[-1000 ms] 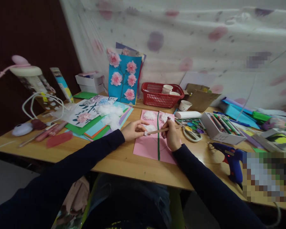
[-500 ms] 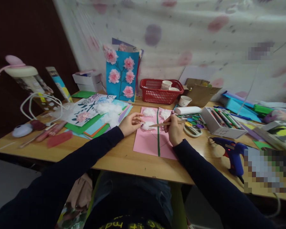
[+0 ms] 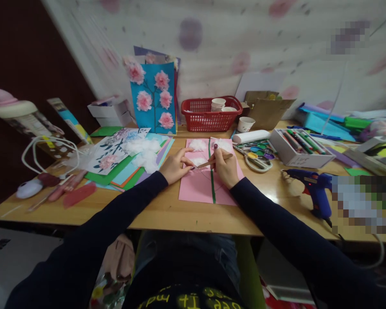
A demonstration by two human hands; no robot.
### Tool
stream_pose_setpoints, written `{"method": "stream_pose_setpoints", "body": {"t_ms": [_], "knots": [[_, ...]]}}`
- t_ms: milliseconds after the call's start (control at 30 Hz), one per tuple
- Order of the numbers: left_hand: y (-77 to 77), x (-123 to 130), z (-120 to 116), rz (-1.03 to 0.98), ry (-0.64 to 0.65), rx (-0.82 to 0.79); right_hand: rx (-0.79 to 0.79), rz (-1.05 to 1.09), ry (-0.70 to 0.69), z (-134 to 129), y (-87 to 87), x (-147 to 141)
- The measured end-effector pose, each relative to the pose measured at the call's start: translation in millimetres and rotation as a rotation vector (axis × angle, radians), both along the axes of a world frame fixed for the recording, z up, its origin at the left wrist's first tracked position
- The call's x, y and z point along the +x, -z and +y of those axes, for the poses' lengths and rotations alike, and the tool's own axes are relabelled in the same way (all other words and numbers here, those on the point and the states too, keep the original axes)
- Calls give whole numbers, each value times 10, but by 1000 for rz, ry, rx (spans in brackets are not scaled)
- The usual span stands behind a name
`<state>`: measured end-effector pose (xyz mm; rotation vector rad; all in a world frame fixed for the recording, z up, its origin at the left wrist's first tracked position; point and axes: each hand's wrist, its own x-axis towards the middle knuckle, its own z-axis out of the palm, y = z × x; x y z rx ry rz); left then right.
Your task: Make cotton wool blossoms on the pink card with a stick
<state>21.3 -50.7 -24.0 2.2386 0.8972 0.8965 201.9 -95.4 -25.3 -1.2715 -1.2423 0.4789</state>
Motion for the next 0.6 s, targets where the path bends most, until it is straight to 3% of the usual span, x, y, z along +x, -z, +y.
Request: {"method": "stream_pose_setpoints", "body": {"t_ms": [233,400,600], "knots": [[82,92,88,4,44,65,-14,13,58,53,51,44],[83,110,102,17,35,67,104,50,139,37,33,46],[70,131,88,29,49,50,124,-86,46,-28,9,-10]]}}
